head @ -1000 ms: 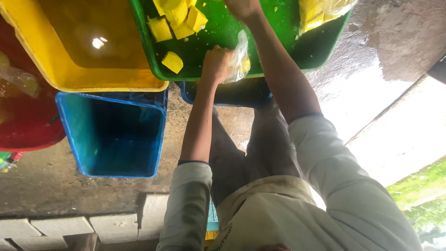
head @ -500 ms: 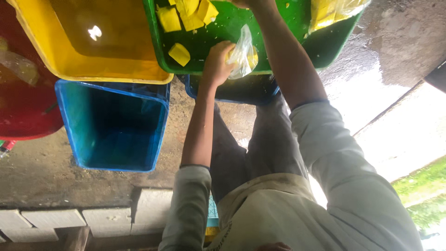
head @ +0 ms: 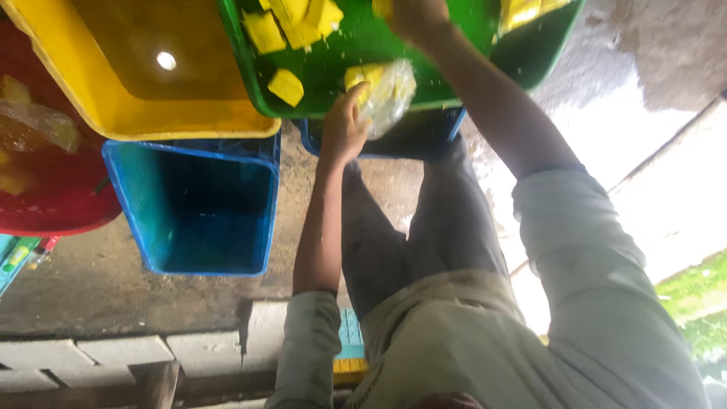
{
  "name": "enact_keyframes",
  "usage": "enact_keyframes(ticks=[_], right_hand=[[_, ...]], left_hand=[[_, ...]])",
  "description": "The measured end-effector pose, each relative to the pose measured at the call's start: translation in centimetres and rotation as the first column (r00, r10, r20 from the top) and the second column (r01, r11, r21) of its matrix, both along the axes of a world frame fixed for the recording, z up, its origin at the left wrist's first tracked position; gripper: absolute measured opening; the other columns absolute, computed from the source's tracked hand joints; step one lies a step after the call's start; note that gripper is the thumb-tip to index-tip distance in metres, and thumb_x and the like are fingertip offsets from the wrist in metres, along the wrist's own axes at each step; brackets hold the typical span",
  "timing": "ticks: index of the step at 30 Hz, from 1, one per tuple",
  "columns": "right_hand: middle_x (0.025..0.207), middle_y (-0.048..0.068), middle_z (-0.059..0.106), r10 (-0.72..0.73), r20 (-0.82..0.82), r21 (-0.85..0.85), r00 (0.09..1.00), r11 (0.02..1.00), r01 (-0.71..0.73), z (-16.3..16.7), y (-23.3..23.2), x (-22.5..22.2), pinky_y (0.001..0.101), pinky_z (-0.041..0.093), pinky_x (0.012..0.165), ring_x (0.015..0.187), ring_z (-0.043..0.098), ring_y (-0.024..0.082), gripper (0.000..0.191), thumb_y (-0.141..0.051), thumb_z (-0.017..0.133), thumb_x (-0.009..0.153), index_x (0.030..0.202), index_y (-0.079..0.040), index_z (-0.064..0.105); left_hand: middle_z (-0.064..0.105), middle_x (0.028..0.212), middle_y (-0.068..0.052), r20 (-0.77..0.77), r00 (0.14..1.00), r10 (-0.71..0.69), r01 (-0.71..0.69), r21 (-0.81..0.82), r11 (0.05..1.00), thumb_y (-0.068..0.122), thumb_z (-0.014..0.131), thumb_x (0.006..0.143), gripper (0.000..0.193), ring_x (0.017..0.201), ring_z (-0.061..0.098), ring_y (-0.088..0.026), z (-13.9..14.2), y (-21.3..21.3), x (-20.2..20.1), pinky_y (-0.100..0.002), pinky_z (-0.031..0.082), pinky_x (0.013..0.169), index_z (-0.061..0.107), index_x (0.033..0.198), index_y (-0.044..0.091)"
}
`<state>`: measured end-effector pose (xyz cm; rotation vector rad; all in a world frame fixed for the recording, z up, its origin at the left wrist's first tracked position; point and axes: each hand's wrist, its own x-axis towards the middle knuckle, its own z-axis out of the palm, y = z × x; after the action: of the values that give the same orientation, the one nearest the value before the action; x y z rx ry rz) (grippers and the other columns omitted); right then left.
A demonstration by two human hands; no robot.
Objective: The person picks yellow fruit chunks one at a time from a green tray, places them into clear plastic bags, and dips the filled bags into a blue bin of water. The person repeats this bagging cycle across several trays of fruit pieces.
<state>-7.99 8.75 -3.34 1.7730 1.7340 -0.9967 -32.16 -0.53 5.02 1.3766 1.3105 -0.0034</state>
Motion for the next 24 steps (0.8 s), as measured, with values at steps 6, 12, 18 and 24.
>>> enact_keyframes(ticks=[6,12,18,24], right_hand=[[0.118,0.012,0.072,-0.659,-0.741,-0.359,0.129,0.551,0.753,8.9,-4.4,5.6,0.0323,0.06,0.092,0.105,0.072,0.021,0.049,-0.013,0.083,0.087,0.13,0.002,0.064],[0.119,0.013,0.069,-0.699,-0.636,-0.702,-0.328,0.346,0.622,17.7,-10.9,1.7,0.0379,0.058,0.101,0.113,0.069,0.025,0.058,-0.01,0.086,0.073,0.126,0.001,0.064],[0.112,0.008,0.074,-0.696,-0.713,-0.313,0.079,0.417,0.853,11.9,-11.4,-5.7,0.0335,0.062,0.087,0.101,0.073,0.02,0.052,-0.021,0.085,0.082,0.126,-0.001,0.063],[0.106,0.016,0.072,-0.73,-0.436,0.288,0.527,0.441,0.85,8.3,-15.4,-9.9,0.0365,0.06,0.077,0.089,0.071,0.023,0.046,-0.02,0.091,0.082,0.117,-0.004,0.068]], left_hand=[[0.063,0.097,-0.016,-0.219,0.972,-0.085,0.094,0.034,0.995,0.039,0.077,0.09,0.037,0.086,0.067,-0.028,0.7,2.9,2.6,-0.043,0.054,0.073,0.069,0.103,0.006],[0.062,0.102,-0.012,0.055,0.997,0.049,-0.071,0.56,0.825,0.02,0.059,0.104,0.022,0.094,0.066,-0.029,0.6,1.0,2.8,-0.043,0.056,0.08,0.07,0.116,0.006],[0.066,0.105,-0.011,0.236,0.619,0.749,-0.737,-0.154,0.658,0.015,0.055,0.104,0.027,0.084,0.061,-0.026,0.0,-1.5,4.4,-0.037,0.053,0.067,0.061,0.129,0.007],[0.063,0.105,-0.013,0.104,0.983,0.154,-0.183,0.678,0.712,-0.001,0.06,0.095,0.032,0.097,0.064,-0.033,-0.9,-3.3,1.8,-0.045,0.054,0.08,0.06,0.126,0.007]])
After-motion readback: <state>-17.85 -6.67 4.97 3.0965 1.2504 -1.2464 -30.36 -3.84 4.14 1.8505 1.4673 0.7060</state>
